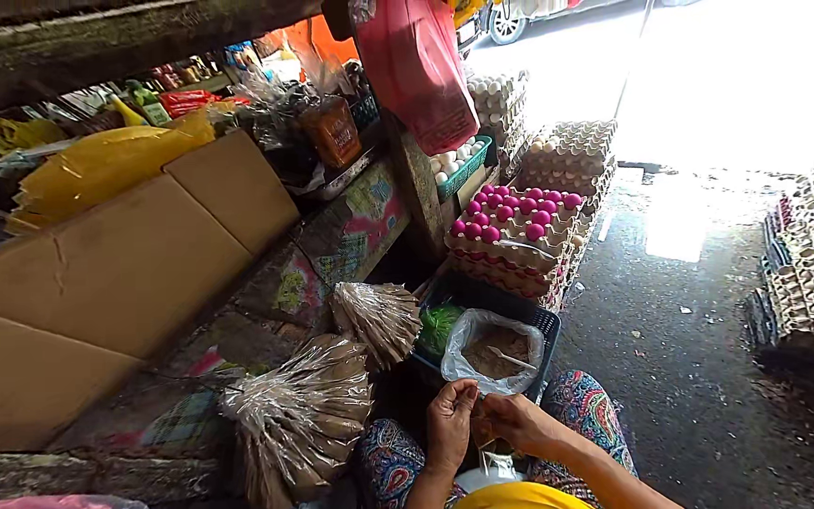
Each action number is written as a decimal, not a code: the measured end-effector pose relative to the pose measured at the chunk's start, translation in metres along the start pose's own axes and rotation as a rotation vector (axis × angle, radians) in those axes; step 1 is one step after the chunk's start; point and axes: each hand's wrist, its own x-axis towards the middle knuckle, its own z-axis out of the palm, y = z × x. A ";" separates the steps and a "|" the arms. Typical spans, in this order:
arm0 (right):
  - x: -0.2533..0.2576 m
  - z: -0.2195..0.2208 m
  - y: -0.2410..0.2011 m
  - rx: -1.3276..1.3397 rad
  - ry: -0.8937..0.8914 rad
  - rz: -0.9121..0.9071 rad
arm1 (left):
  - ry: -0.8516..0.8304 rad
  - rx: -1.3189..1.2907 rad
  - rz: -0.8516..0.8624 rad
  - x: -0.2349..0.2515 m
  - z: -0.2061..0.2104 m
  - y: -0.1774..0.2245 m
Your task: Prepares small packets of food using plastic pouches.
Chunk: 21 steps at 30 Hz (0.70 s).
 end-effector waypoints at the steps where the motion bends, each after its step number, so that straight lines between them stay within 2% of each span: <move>1: 0.000 -0.002 0.000 -0.003 0.001 0.006 | 0.003 -0.010 -0.007 0.000 0.000 0.000; 9: 0.002 -0.004 -0.003 -0.021 -0.058 0.035 | 0.031 0.109 0.081 0.004 0.002 -0.007; 14: 0.007 -0.002 -0.002 0.003 -0.031 0.016 | 0.015 0.106 0.066 0.005 -0.004 -0.010; 17: 0.009 0.003 -0.001 0.154 0.077 0.034 | 0.022 0.059 0.021 0.006 -0.003 -0.004; 21: 0.017 0.024 -0.004 0.502 0.241 0.036 | 0.107 -0.016 -0.037 0.009 0.002 0.007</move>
